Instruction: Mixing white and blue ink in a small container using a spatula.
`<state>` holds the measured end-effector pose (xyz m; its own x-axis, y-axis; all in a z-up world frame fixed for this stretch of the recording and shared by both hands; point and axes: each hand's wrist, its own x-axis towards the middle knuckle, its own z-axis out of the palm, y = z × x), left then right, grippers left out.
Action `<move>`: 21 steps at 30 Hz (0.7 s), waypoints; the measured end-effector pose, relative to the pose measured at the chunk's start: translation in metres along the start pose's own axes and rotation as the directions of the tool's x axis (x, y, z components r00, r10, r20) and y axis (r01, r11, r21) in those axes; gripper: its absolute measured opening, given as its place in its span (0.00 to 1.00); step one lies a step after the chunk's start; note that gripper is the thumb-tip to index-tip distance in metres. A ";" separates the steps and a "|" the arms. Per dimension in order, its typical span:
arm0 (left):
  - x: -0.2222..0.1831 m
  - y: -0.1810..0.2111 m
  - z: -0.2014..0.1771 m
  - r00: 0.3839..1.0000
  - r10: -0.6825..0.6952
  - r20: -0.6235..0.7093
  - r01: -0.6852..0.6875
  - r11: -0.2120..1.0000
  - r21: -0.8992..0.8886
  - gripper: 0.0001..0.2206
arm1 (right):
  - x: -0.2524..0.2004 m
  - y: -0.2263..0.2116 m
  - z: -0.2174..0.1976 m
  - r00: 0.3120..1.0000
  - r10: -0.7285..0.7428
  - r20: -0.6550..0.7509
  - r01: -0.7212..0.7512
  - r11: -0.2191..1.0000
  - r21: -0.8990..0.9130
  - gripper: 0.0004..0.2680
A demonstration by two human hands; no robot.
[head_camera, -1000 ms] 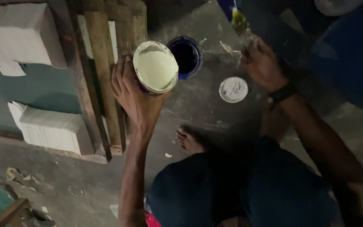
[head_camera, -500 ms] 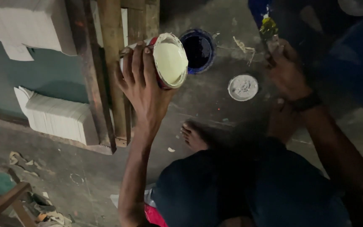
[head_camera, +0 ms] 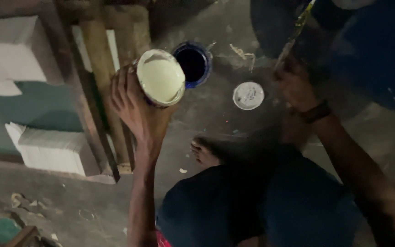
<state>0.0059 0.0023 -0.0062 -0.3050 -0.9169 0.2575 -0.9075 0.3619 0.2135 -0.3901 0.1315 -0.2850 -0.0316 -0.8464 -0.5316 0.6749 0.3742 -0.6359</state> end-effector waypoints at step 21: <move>-0.001 0.001 0.006 0.999 -0.040 -0.010 0.040 0.999 -0.009 0.50 | -0.024 -0.049 0.028 0.948 -0.150 -0.282 -0.068 0.767 -0.638 0.12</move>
<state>0.0038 0.0030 -0.0117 -0.2658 -0.9287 0.2586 -0.9163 0.3267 0.2316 -0.4016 0.1229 -0.2255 -0.3392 -0.7515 -0.5659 0.0500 0.5863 -0.8085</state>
